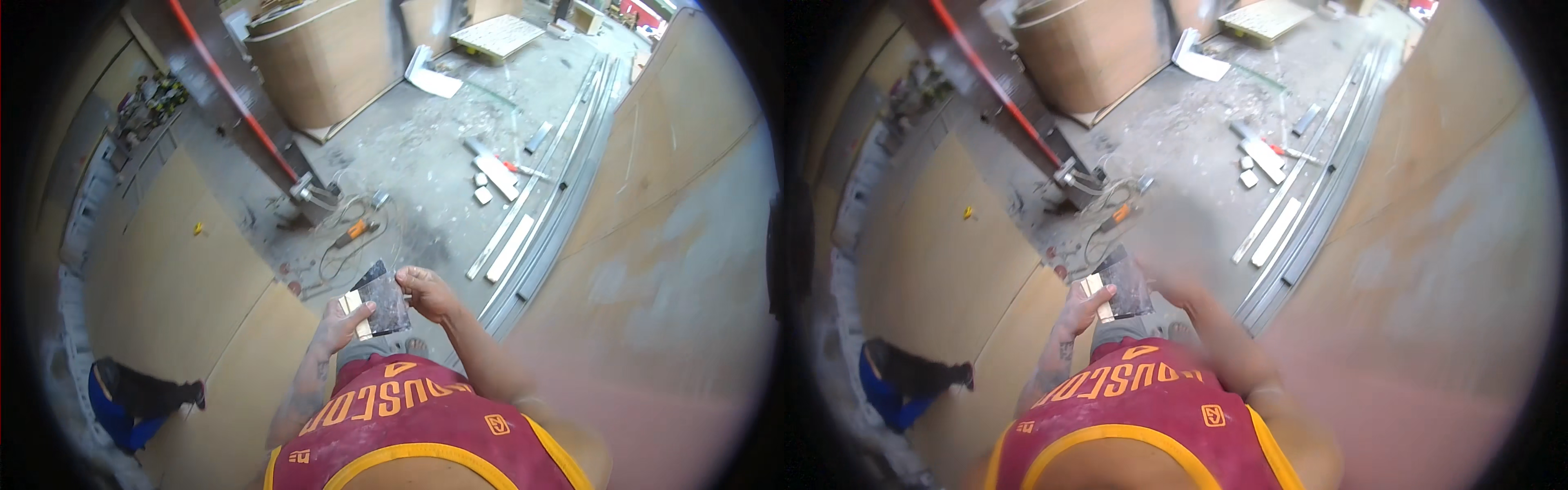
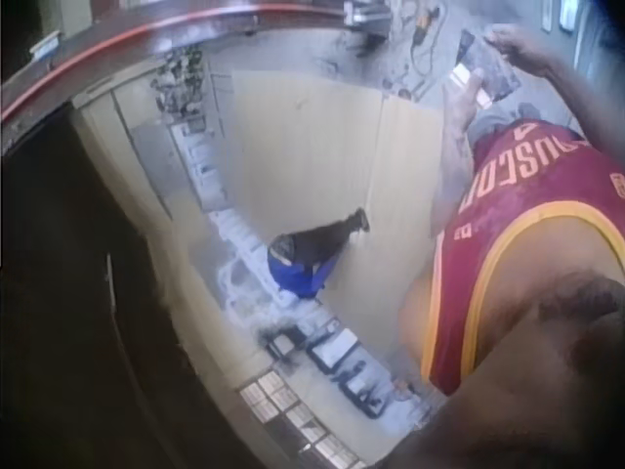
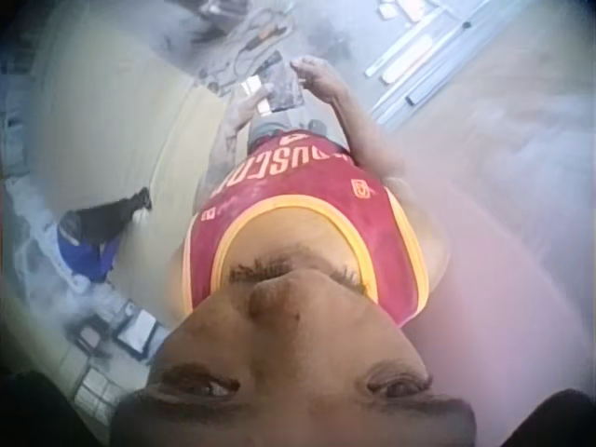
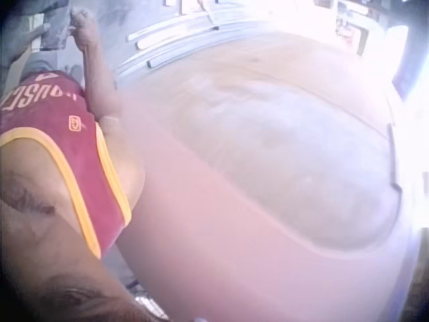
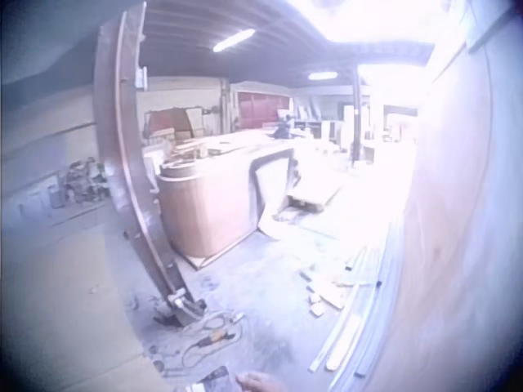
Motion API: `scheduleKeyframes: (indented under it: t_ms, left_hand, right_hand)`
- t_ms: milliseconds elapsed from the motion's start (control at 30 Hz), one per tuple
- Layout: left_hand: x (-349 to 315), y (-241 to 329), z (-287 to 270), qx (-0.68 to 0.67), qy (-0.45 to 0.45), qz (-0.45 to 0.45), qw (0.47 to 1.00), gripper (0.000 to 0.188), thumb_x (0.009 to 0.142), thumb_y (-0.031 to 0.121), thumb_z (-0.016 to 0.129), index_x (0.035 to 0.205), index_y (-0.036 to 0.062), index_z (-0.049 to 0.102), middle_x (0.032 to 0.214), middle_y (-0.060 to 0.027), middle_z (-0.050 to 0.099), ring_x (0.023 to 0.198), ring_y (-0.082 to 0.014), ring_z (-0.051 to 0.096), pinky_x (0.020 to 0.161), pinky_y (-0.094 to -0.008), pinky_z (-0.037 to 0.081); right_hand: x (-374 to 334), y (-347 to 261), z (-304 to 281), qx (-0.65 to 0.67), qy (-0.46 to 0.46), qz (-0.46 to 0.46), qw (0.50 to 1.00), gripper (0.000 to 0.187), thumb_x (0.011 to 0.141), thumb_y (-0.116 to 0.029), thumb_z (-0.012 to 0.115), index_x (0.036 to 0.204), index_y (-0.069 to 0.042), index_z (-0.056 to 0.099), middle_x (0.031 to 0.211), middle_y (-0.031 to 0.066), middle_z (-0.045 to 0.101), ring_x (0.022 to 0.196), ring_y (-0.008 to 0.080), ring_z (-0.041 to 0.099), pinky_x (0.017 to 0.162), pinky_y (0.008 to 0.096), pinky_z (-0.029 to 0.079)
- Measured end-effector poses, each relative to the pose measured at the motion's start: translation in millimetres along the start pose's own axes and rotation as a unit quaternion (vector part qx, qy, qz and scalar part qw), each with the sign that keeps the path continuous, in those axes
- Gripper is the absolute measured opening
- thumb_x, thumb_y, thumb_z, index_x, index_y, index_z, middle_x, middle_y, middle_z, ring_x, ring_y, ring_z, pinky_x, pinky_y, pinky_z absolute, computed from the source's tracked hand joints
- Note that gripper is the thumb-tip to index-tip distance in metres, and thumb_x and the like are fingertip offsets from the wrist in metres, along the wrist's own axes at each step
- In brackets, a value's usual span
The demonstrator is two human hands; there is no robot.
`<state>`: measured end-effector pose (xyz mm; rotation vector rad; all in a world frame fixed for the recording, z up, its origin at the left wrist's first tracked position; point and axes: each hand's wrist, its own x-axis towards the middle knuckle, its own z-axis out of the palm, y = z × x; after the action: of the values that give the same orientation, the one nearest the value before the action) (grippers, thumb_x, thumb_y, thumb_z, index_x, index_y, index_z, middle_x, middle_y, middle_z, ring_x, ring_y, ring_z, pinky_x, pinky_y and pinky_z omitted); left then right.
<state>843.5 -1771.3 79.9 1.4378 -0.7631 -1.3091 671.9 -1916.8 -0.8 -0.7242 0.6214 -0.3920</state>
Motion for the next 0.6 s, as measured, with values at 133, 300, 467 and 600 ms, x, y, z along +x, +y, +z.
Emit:
scheduleKeyframes:
  t_ms: [133,300,467,600]
  left_hand:
    - [137.0,26.5,-11.6,-0.011,-0.018,0.014,1.0,0.022,0.095,0.018,0.068,0.101,-0.0035,0.069,0.09,0.0001,0.069,0.077,-0.0067,0.062,0.067,-0.0269,0.052]
    - [305.9,34.6,-34.3,0.135,0.04,0.0,0.99,0.027,0.088,0.025,0.073,0.097,-0.0008,0.068,0.083,-0.0087,0.069,0.075,-0.0138,0.065,0.069,-0.0319,0.052]
    - [463.5,152.6,-25.5,0.239,-0.05,0.053,0.968,0.033,0.081,0.031,0.074,0.1,0.0043,0.066,0.083,-0.0173,0.07,0.08,-0.0325,0.07,0.073,-0.0414,0.054]
    - [602.5,172.4,-5.9,0.298,-0.149,0.206,0.92,0.041,0.079,0.03,0.075,0.108,0.0047,0.065,0.101,-0.0187,0.071,0.095,-0.0372,0.068,0.083,-0.0452,0.053]
  right_hand:
    - [80.2,-101.2,-18.6,-0.101,0.092,-0.056,0.989,0.025,0.092,-0.033,0.073,0.089,-0.011,0.061,0.081,-0.0022,0.058,0.074,0.01,0.057,0.065,0.0279,0.048]
    - [207.8,-191.8,-62.4,-0.191,0.206,-0.126,0.951,0.038,0.086,-0.037,0.078,0.103,-0.006,0.061,0.093,0.0049,0.061,0.084,0.013,0.059,0.068,0.028,0.048]
    - [300.8,-277.3,-65.5,-0.329,0.064,-0.088,0.938,0.091,0.088,-0.04,0.075,0.156,-0.007,0.025,0.138,0.0193,0.046,0.12,0.0282,0.053,0.097,0.0409,0.048]
    - [368.4,-351.1,-88.4,-0.238,0.176,-0.096,0.95,0.108,0.081,-0.037,0.08,0.159,-0.012,0.01,0.144,0.0202,0.04,0.122,0.0351,0.052,0.102,0.0428,0.047]
